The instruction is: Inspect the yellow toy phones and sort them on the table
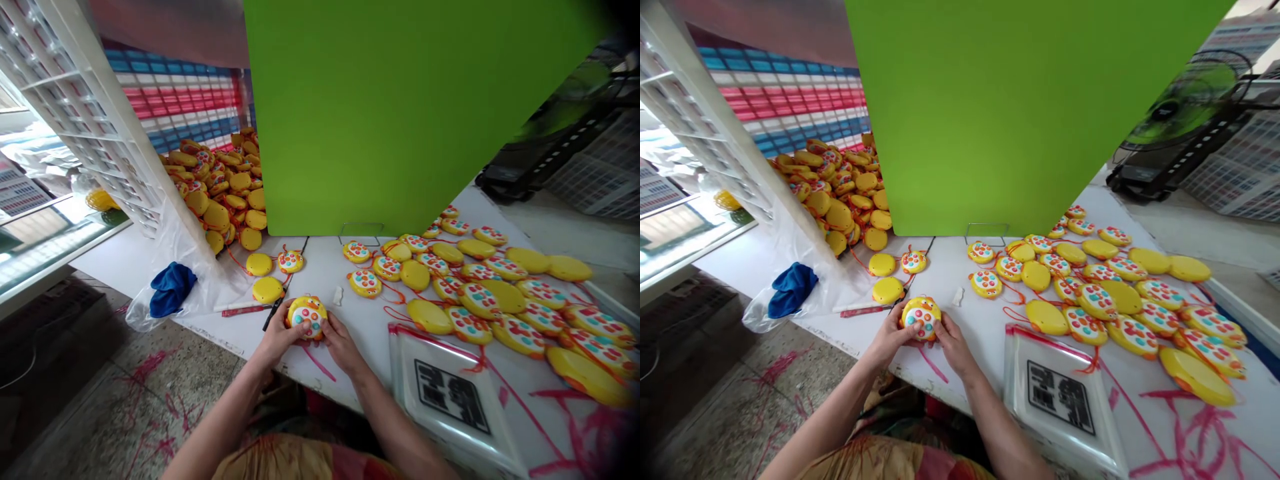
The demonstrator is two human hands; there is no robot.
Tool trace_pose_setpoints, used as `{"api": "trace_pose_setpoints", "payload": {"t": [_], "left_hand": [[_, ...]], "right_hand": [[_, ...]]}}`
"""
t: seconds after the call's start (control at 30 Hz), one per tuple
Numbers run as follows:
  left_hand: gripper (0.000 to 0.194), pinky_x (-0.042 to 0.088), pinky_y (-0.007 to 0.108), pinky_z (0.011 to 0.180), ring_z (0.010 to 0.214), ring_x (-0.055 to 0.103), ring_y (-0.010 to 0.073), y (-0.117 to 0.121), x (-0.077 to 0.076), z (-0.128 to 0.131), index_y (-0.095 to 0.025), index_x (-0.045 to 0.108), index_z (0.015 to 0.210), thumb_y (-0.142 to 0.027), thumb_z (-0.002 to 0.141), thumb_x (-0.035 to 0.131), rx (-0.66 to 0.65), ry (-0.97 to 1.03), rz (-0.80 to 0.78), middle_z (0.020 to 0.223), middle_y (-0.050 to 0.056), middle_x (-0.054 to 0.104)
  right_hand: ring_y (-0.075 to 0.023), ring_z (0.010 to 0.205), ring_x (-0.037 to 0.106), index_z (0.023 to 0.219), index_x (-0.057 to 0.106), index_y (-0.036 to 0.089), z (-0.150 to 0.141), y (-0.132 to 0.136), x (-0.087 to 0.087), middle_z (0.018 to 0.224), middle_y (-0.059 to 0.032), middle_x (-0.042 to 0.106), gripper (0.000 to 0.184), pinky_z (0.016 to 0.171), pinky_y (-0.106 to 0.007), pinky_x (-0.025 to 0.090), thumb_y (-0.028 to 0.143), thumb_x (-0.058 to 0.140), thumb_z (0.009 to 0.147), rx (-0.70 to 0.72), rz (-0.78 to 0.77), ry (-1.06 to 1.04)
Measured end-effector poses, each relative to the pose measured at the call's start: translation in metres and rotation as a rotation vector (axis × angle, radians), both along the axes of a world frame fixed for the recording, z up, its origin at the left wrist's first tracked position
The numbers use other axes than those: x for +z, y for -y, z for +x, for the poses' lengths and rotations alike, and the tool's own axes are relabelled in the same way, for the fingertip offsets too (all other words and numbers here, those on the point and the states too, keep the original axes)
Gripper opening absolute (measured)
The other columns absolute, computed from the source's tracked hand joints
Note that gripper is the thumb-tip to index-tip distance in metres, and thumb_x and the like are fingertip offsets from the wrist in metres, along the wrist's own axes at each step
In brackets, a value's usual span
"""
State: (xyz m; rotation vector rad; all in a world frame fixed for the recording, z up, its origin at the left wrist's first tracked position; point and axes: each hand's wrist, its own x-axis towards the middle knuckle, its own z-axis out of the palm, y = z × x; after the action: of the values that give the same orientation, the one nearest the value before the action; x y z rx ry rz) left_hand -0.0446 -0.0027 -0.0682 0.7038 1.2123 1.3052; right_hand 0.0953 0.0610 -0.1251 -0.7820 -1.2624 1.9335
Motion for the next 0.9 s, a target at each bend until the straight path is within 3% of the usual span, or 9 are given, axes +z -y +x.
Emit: {"api": "trace_pose_setpoints", "payload": {"t": [0.1,0.3,0.43,0.53,0.6,0.77,0.9], "left_hand": [[0.063,0.057,0.027,0.055,0.08,0.066,0.019,0.001,0.002,-0.006,-0.023,0.036,0.128,-0.043,0.075,0.065,-0.062,-0.067,0.01,0.121,0.011,0.054],[0.058,0.055,0.026,0.051,0.076,0.065,0.0183,0.0,-0.007,-0.008,-0.023,0.033,0.131,-0.048,0.082,0.053,-0.103,-0.158,0.025,0.116,0.011,0.056],[0.06,0.055,0.03,0.072,0.095,0.061,0.0205,0.002,-0.012,-0.006,-0.02,0.035,0.13,-0.045,0.08,0.058,-0.122,-0.256,0.115,0.12,0.011,0.054],[0.084,0.051,0.033,0.086,0.1,0.058,0.0209,0.004,-0.013,-0.007,-0.018,0.031,0.135,-0.036,0.065,0.075,-0.133,-0.322,0.144,0.118,0.01,0.056],[0.093,0.052,0.034,0.082,0.095,0.059,0.0206,0.005,-0.014,-0.007,-0.02,0.028,0.137,-0.032,0.06,0.079,-0.123,-0.355,0.109,0.113,0.009,0.058],[0.092,0.055,0.028,0.066,0.088,0.062,0.0201,0.006,-0.019,-0.004,-0.023,0.023,0.139,-0.031,0.064,0.075,-0.064,-0.263,0.071,0.113,0.009,0.058],[0.068,0.053,0.023,0.053,0.08,0.063,0.0177,0.007,-0.02,0.0,-0.022,0.029,0.135,-0.041,0.078,0.06,-0.071,-0.201,0.074,0.114,0.011,0.057]], "right_hand": [[-0.0115,0.055,0.05,0.104,0.058,0.023,0.001,0.0,0.0,0.072,0.0015,0.058,0.035,0.046,-0.023,0.038,0.05,0.055,0.082,0.046,0.039,-0.001],[-0.0101,0.051,0.047,0.108,0.056,0.022,0.002,0.002,0.011,0.067,0.0022,0.056,0.038,0.044,-0.022,0.035,0.049,0.055,0.082,0.05,0.092,0.045],[-0.0104,0.051,0.047,0.104,0.057,0.022,0.001,0.006,0.023,0.071,0.0017,0.057,0.034,0.04,-0.021,0.036,0.045,0.059,0.08,0.011,0.129,0.145],[-0.0127,0.057,0.05,0.097,0.058,0.022,-0.001,0.008,0.025,0.076,0.0003,0.059,0.028,0.041,-0.021,0.039,0.044,0.06,0.079,-0.036,0.164,0.178],[-0.0128,0.057,0.05,0.098,0.059,0.022,-0.001,0.008,0.023,0.075,0.0,0.059,0.029,0.041,-0.021,0.039,0.045,0.058,0.079,-0.039,0.157,0.169],[-0.01,0.043,0.042,0.111,0.059,0.02,0.0,0.004,0.012,0.065,0.0002,0.057,0.047,0.036,-0.022,0.032,0.055,0.041,0.085,-0.033,0.053,0.101],[-0.0103,0.05,0.045,0.113,0.058,0.023,0.003,0.004,0.018,0.08,-0.0013,0.062,0.04,0.038,-0.021,0.035,0.047,0.053,0.082,-0.008,0.109,0.112]]}}
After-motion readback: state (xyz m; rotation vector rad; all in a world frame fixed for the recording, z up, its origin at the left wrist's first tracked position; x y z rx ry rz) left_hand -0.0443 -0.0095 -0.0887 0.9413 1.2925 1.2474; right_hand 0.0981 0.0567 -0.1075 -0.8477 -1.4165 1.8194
